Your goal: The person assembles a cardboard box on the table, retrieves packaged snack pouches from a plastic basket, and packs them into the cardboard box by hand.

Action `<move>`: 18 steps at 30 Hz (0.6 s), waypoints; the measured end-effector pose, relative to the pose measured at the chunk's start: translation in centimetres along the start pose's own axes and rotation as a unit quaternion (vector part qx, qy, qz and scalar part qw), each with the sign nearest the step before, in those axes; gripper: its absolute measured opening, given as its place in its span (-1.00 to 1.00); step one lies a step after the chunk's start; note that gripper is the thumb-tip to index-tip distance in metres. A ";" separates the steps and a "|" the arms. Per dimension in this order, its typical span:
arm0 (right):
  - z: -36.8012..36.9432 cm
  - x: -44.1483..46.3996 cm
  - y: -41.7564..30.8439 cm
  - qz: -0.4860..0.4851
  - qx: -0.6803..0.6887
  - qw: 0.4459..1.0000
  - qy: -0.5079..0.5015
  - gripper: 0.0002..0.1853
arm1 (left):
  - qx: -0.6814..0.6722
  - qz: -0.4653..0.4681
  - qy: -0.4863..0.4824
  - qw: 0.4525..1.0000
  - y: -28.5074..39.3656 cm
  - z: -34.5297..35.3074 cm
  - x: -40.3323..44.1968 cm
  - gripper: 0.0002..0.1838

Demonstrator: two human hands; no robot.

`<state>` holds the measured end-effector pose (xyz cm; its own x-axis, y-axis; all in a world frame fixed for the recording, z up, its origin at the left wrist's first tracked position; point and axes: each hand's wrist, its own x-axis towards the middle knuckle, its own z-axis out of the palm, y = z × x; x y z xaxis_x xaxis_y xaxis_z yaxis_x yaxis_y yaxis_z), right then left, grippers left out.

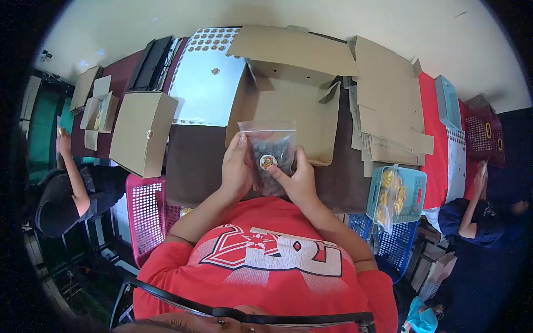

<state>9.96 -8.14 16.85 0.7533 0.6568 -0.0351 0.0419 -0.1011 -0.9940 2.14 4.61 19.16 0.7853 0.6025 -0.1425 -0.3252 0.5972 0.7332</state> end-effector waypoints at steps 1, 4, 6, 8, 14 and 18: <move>0.2 0.0 0.4 -0.033 -0.028 0.999 -0.019 -0.29 | -0.021 -0.013 0.002 1.000 0.0 0.1 0.1 -0.65; 0.6 0.0 -0.4 -0.030 -0.027 0.999 0.005 -0.39 | 0.064 0.035 0.001 0.997 -1.8 -0.8 -0.2 -0.71; 0.8 0.0 -0.7 -0.025 -0.022 0.999 0.016 -0.44 | 0.063 0.041 0.018 0.997 -2.8 -1.2 0.0 -0.73; 0.9 0.1 -0.4 -0.088 -0.056 0.994 0.037 -0.54 | 0.062 0.046 0.038 0.996 -3.5 -1.5 0.1 -0.74; -0.4 0.0 2.1 -0.009 -0.071 0.994 0.077 -0.60 | -0.039 -0.007 -0.014 0.999 -2.4 -1.0 0.0 -0.72; 0.4 -0.3 1.1 -0.024 -0.060 0.992 0.110 -0.61 | 0.221 0.075 -0.068 0.970 -2.6 -0.6 -1.0 -0.58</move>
<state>9.58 -8.15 15.69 0.8729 0.4855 0.0486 0.1489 -0.1702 -0.9741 1.83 2.81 16.99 0.8187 0.5717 0.0537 -0.2057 0.2048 0.9569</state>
